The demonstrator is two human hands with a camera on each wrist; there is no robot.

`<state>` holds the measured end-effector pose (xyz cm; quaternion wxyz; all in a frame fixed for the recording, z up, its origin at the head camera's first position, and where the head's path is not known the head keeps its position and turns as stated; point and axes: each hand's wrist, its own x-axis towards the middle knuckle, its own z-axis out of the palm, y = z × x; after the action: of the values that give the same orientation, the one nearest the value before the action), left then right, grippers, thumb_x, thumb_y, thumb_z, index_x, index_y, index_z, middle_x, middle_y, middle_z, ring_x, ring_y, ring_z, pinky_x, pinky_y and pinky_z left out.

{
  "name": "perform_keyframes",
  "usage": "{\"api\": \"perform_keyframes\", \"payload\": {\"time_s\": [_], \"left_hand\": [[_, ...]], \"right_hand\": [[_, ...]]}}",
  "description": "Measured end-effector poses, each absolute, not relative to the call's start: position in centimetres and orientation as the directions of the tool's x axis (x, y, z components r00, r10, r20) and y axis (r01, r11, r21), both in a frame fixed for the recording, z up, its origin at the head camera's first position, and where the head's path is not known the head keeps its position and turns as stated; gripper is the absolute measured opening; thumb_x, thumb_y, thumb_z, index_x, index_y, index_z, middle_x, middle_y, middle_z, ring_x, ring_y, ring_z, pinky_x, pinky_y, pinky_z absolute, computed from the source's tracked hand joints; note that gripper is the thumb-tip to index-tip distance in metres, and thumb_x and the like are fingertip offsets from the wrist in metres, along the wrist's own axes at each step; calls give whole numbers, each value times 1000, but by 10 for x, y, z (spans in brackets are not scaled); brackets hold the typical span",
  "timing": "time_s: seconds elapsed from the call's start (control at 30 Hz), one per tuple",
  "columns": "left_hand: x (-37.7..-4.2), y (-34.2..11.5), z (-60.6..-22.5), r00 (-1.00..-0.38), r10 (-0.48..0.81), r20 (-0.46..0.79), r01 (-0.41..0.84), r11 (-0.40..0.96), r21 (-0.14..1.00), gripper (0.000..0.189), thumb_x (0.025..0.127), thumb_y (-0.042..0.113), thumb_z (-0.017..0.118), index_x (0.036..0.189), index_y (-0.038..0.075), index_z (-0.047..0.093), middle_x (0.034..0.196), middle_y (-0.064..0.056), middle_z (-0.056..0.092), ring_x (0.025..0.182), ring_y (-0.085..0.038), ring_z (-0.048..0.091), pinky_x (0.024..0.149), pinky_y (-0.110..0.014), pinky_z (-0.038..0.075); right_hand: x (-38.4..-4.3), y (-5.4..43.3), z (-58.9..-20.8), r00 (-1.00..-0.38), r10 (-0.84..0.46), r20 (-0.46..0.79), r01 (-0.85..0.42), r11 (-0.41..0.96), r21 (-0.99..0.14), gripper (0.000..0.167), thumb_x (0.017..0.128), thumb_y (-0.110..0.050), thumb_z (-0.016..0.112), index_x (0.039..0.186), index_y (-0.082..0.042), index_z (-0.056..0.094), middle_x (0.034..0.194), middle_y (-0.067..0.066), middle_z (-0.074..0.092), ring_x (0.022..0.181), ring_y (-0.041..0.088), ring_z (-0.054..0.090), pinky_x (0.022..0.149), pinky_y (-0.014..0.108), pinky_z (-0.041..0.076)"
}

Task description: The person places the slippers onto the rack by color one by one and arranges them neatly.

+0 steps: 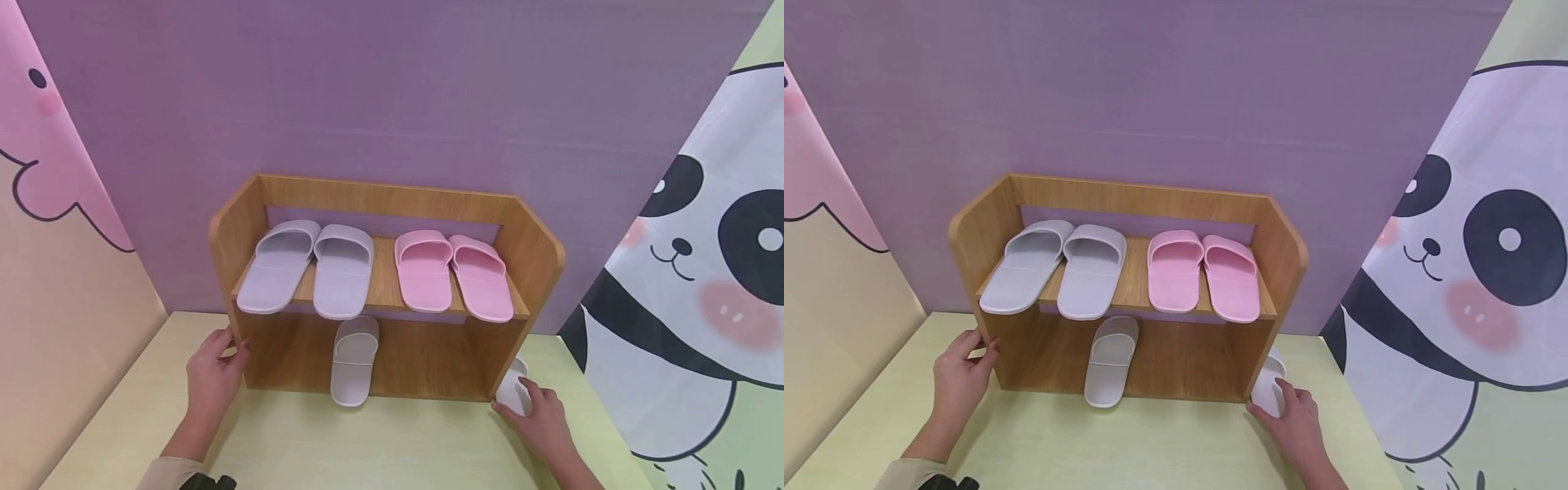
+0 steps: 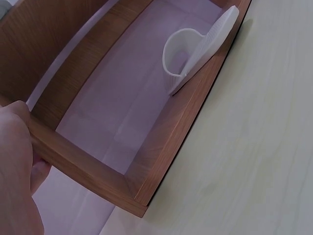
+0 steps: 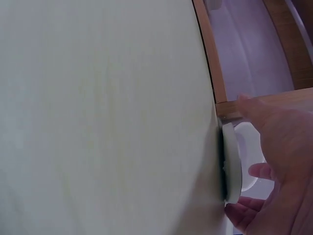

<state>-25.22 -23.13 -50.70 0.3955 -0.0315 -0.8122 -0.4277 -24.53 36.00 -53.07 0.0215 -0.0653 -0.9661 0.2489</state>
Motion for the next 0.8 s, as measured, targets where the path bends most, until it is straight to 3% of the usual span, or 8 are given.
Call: {"api": "perform_keyframes", "payload": {"time_s": [0.17, 0.37, 0.53, 0.8], "left_hand": [[-252, -231, -508, -696, -291, 657, 381, 625, 681, 28, 94, -12, 78, 120, -3, 79, 106, -15, 75, 100, -37, 77, 77, -13, 56], [-252, -231, -509, -682, -292, 670, 398, 622, 675, 26, 93, -13, 78, 118, -3, 79, 104, -15, 74, 99, -37, 76, 78, -4, 51], [-253, -232, -509, -668, -296, 683, 402, 629, 666, 27, 92, -13, 78, 118, -3, 79, 103, -14, 75, 97, -34, 76, 77, -6, 53], [-255, -232, -512, -663, -294, 688, 408, 629, 662, 26, 91, -11, 80, 115, -2, 80, 103, -14, 75, 95, -29, 76, 77, -4, 52]], "right_hand": [[-248, 364, -533, -992, 124, -4, 111, 876, -469, 103, 90, -64, 85, 159, 2, 47, 146, 45, 40, 139, 62, 38, 112, 76, 43], [-256, 368, -536, -996, 85, -22, 87, 904, -418, 105, 85, -68, 87, 155, 2, 54, 141, 43, 42, 132, 60, 40, 104, 71, 48], [-260, 369, -534, -997, 68, -38, 78, 912, -402, 103, 83, -66, 89, 154, 1, 57, 135, 41, 44, 126, 57, 42, 96, 64, 50], [-261, 367, -531, -993, 97, -74, 119, 897, -426, 93, 84, -56, 92, 151, -1, 58, 126, 39, 52, 126, 57, 41, 94, 64, 51]]}}
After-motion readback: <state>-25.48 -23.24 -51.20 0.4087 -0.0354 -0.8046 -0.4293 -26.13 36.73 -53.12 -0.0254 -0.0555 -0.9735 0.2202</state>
